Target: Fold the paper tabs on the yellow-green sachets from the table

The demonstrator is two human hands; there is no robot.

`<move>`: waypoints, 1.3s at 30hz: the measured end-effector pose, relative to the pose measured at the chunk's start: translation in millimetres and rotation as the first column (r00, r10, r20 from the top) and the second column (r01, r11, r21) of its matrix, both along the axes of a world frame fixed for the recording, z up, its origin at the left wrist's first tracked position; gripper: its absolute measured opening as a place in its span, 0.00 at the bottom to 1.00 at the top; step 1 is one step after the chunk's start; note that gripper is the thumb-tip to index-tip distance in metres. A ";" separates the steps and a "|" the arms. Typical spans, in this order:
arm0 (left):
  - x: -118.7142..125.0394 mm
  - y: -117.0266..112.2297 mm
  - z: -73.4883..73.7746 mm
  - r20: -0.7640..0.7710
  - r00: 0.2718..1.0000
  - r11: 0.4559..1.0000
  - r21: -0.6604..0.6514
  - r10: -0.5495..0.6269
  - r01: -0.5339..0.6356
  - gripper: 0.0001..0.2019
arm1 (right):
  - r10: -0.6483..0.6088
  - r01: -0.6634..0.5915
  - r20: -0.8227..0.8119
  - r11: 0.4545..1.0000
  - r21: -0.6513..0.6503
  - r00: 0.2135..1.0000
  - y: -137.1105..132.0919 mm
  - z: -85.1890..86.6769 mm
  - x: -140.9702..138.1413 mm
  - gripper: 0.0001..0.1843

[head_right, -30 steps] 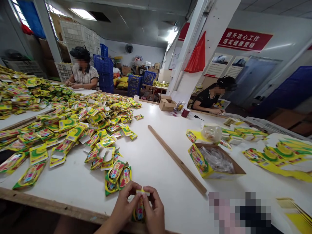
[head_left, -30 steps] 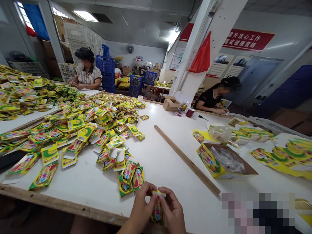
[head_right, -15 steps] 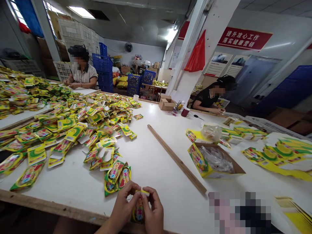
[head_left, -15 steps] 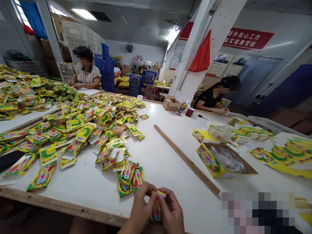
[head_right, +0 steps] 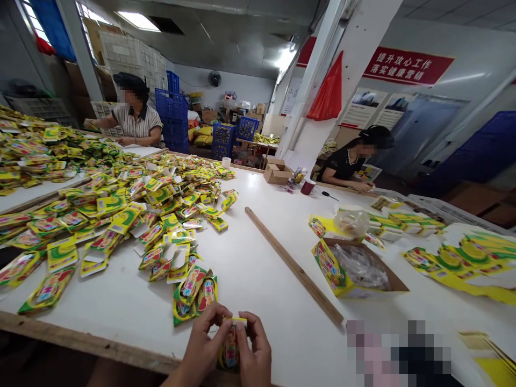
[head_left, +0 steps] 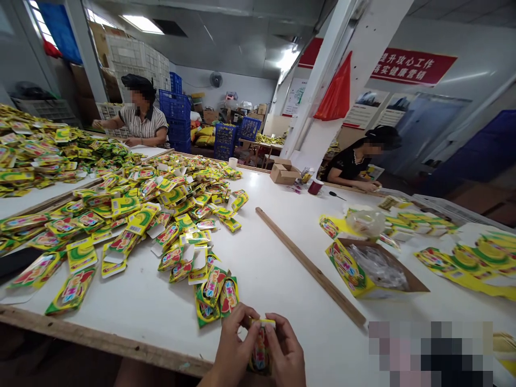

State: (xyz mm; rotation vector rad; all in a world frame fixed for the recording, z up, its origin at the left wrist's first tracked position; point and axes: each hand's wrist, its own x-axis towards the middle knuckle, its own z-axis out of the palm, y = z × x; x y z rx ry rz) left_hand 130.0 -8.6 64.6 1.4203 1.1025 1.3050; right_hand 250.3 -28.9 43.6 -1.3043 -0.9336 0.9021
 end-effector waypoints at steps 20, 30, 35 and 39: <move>-3.3 -2.7 -1.6 0.008 1.000 1.000 -0.016 -0.025 0.025 0.04 | 0.053 -0.050 0.055 0.998 -0.047 0.997 0.9 11.3 5.9 0.20; -6.8 0.6 3.8 0.012 0.997 0.997 -0.013 -0.073 0.073 0.07 | 0.006 -0.009 0.126 1.000 0.025 0.992 0.2 15.3 1.3 0.17; -5.8 2.5 5.5 0.033 0.996 0.996 -0.033 -0.078 0.079 0.08 | 0.012 -0.021 0.130 0.997 0.069 0.991 -0.6 8.4 2.1 0.13; -4.3 3.5 2.6 0.066 0.995 0.995 -0.063 -0.070 0.074 0.08 | 0.022 -0.033 0.140 0.997 0.076 0.990 -1.5 0.9 3.7 0.12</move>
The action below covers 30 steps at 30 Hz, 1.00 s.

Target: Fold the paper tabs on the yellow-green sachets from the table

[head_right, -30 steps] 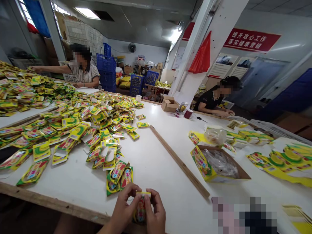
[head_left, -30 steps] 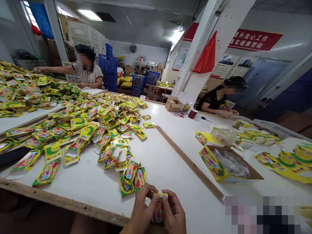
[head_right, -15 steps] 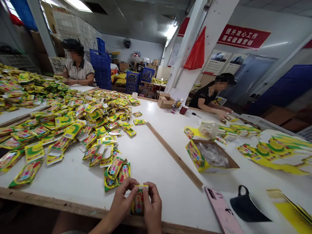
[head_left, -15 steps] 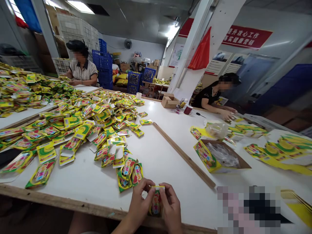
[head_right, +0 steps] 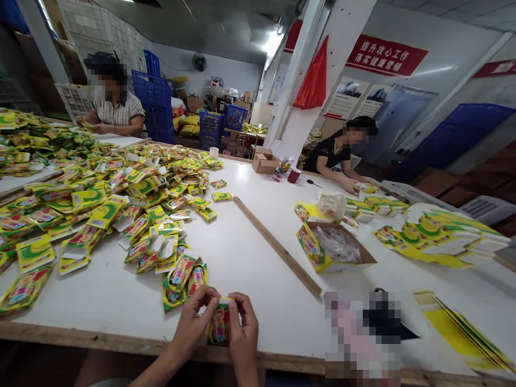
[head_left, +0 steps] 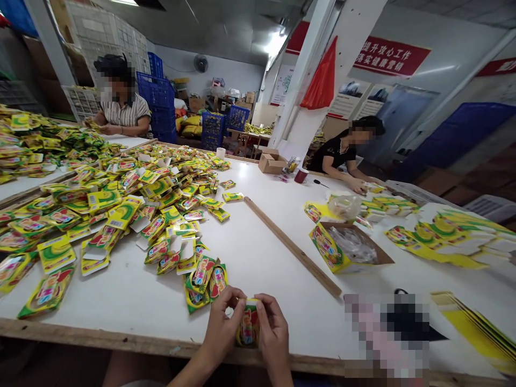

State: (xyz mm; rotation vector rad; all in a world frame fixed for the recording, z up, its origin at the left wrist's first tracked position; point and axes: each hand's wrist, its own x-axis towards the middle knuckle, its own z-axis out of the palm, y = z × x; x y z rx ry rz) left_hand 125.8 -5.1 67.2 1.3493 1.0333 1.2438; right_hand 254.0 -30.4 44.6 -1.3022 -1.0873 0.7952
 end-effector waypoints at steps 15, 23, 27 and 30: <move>-0.5 -2.9 -2.7 -0.083 0.996 0.999 -0.012 -0.045 0.044 0.08 | -0.012 0.012 -0.017 1.000 0.004 1.000 2.1 4.0 1.4 0.12; -2.1 -1.5 -4.2 -0.071 0.995 0.998 -0.022 -0.069 0.067 0.07 | 0.025 -0.026 -0.055 1.000 -0.008 0.998 0.8 7.1 -0.1 0.12; -0.2 0.3 -4.6 -0.049 0.997 0.997 -0.033 -0.064 0.063 0.12 | 0.035 -0.037 -0.068 0.999 -0.033 0.997 0.3 3.9 -0.7 0.13; 0.7 5.2 -3.3 -0.060 0.996 0.997 -0.023 -0.070 0.069 0.13 | 0.029 -0.030 -0.046 0.999 -0.025 0.999 2.0 2.8 0.0 0.13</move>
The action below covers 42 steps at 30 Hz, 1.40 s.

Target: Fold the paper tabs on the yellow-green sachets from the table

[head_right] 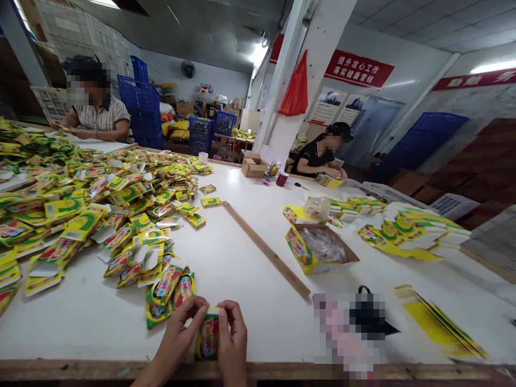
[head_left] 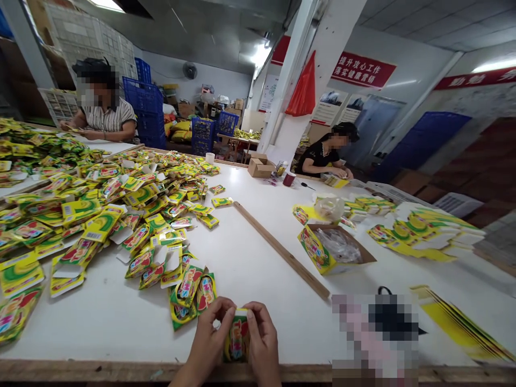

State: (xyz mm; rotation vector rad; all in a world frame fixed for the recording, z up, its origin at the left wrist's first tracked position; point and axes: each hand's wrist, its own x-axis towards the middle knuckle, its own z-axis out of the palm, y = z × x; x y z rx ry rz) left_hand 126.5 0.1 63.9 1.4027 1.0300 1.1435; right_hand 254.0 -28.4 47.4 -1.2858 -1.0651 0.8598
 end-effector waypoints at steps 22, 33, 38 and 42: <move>-12.0 -1.6 -0.2 -0.092 0.992 0.996 0.009 -0.084 0.085 0.09 | 0.050 -0.051 0.019 0.999 0.009 0.999 -0.2 7.7 2.2 0.12; -10.5 -3.8 6.4 -0.107 0.970 0.975 0.003 -0.220 0.221 0.14 | 0.174 -0.163 0.172 0.984 -0.076 0.970 -10.2 11.8 11.9 0.13; -8.6 -6.2 6.2 -0.095 0.968 0.972 -0.028 -0.234 0.232 0.15 | 0.142 -0.130 0.227 0.989 -0.068 0.964 -8.8 1.6 10.2 0.14; -6.6 -6.3 -2.4 -0.072 0.974 0.977 -0.026 -0.214 0.213 0.15 | 0.127 -0.119 0.223 0.992 -0.052 0.966 -7.1 -2.2 9.5 0.15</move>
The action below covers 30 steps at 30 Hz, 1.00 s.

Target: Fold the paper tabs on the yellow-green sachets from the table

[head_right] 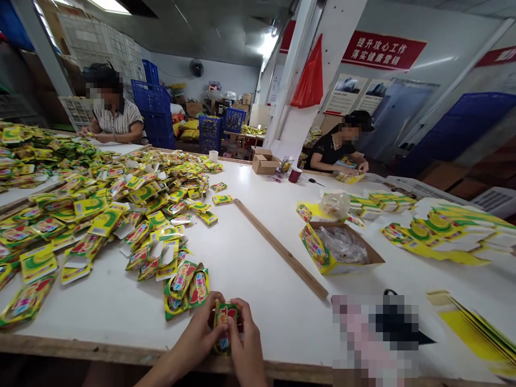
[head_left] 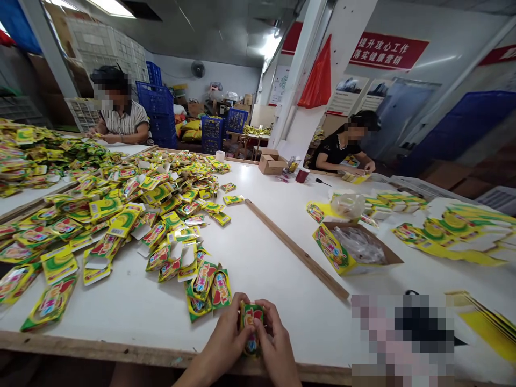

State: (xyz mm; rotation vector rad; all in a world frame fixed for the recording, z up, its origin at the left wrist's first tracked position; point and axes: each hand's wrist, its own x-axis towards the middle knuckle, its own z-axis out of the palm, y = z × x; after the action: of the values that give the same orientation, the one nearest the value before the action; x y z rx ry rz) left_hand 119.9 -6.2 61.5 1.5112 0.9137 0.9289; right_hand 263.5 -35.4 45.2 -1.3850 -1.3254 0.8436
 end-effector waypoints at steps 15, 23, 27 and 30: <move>2.1 0.3 -8.6 0.044 0.999 0.996 -0.087 -0.003 0.007 0.32 | -0.143 0.134 0.072 0.984 0.117 0.987 -1.6 -3.6 -0.4 0.15; 5.2 3.0 -4.7 0.143 0.987 0.985 -0.143 -0.071 0.092 0.30 | -0.137 0.133 0.051 0.989 0.071 0.989 -2.6 -5.1 0.0 0.16; 3.9 2.5 -4.2 0.171 0.983 0.984 -0.154 -0.067 0.093 0.31 | -0.116 0.114 0.049 0.992 0.049 0.992 -3.0 -5.3 0.7 0.16; 3.2 2.8 -5.8 0.190 0.979 0.980 -0.169 -0.074 0.106 0.30 | -0.127 0.124 0.051 0.991 0.049 0.991 -2.5 -5.1 0.5 0.16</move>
State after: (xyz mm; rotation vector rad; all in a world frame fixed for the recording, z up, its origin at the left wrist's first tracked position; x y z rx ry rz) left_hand 123.1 -3.5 55.7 1.2821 0.7678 0.8797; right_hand 264.0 -38.0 40.1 -1.4479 -1.2763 0.6915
